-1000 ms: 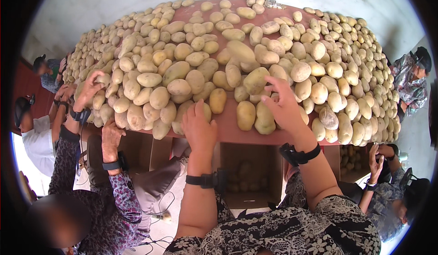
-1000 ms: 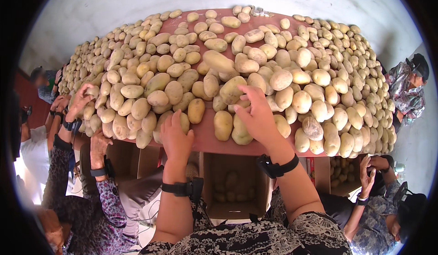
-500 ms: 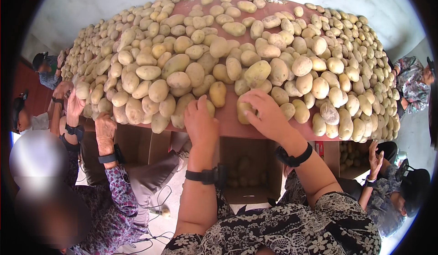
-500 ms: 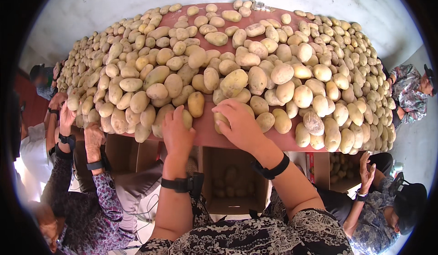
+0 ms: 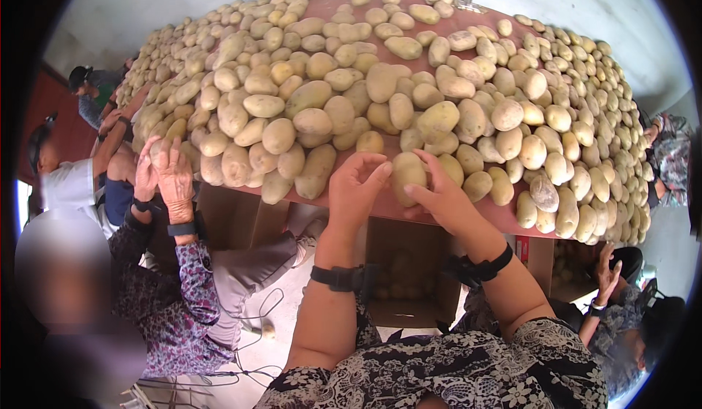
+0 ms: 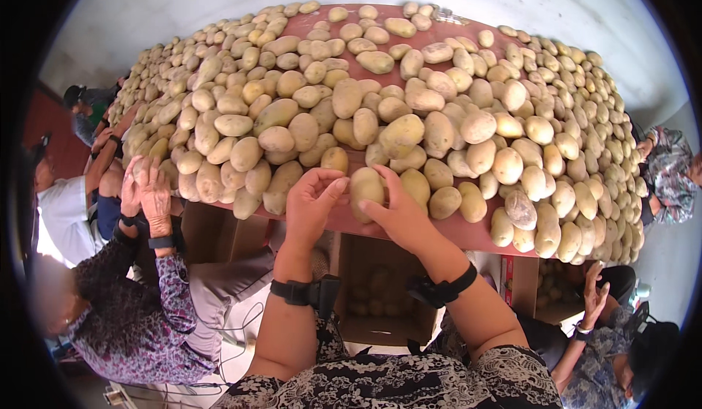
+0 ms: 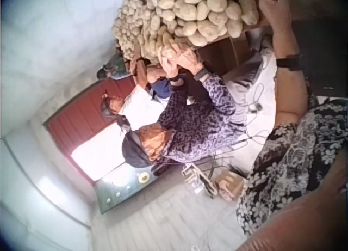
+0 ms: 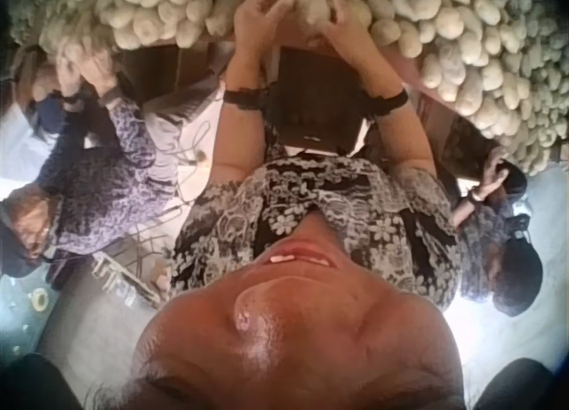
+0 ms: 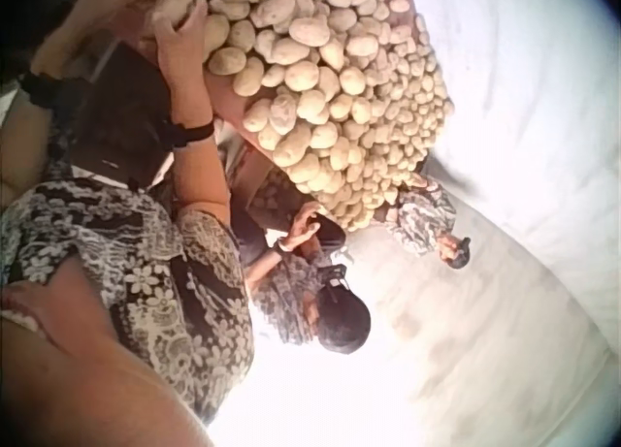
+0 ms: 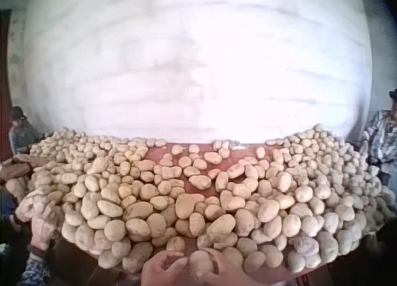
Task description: Manually sorting potatoes on a long table into different boxes with several other workers.
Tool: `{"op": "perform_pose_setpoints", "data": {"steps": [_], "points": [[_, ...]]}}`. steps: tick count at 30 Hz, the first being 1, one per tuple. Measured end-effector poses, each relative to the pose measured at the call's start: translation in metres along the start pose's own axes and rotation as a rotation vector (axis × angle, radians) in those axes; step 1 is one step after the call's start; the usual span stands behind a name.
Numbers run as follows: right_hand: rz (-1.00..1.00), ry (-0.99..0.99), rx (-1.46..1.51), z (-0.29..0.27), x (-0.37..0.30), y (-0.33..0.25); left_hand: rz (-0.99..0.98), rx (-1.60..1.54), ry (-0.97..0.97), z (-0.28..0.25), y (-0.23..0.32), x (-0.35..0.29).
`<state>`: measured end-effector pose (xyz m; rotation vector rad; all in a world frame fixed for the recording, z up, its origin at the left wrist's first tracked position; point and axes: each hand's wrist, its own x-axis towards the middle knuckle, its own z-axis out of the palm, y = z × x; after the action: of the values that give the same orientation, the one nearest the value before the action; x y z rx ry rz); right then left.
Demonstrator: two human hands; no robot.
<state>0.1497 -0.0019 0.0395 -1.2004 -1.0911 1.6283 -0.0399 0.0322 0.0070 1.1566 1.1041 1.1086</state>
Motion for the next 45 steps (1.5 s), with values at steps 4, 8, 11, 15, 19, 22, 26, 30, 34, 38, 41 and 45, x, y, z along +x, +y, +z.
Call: {"op": "perform_pose_setpoints", "data": {"steps": [4, 8, 11, 15, 19, 22, 26, 30, 34, 38, 41, 45], "points": [[0.234, -0.217, -0.079, -0.017, 0.005, -0.018, 0.201, 0.023, 0.257, -0.003, 0.008, 0.002], [-0.102, -0.159, 0.2, -0.021, 0.01, -0.034, 0.257, 0.406, 0.41, -0.022, 0.015, 0.008], [-0.335, -0.068, 0.441, -0.029, 0.016, -0.037, 0.155, 0.45, 0.408, -0.024, 0.02, 0.012], [-0.235, -0.079, 0.087, -0.03, 0.026, -0.019, 0.131, 0.478, 0.392, -0.03, 0.019, 0.02], [-0.108, -0.24, 0.007, -0.013, 0.023, -0.02, 0.142, 0.573, 0.375, -0.031, 0.022, 0.026], [-0.064, -0.264, -0.015, -0.009, 0.023, -0.017, 0.145, 0.556, 0.391, -0.032, 0.016, 0.033], [-0.047, -0.259, -0.073, -0.006, 0.024, -0.013, 0.272, 0.448, 0.526, -0.028, 0.001, 0.038], [-0.061, -0.281, -0.082, -0.01, 0.025, -0.003, 0.236, 0.402, 0.574, -0.022, 0.0, 0.037], [-0.1, -0.295, -0.079, -0.008, 0.022, -0.003, 0.361, 0.42, 0.611, -0.024, -0.018, 0.037], [-0.159, -0.143, 0.054, -0.011, 0.016, -0.008, 0.857, 0.75, 0.44, -0.005, -0.01, 0.025], [-0.21, -0.068, 0.183, -0.01, 0.012, -0.016, 0.73, 0.611, -0.019, 0.007, -0.01, 0.007], [-0.287, -0.057, -0.163, -0.029, 0.014, -0.011, 0.494, 0.459, -0.168, 0.019, 0.006, -0.008]]}}
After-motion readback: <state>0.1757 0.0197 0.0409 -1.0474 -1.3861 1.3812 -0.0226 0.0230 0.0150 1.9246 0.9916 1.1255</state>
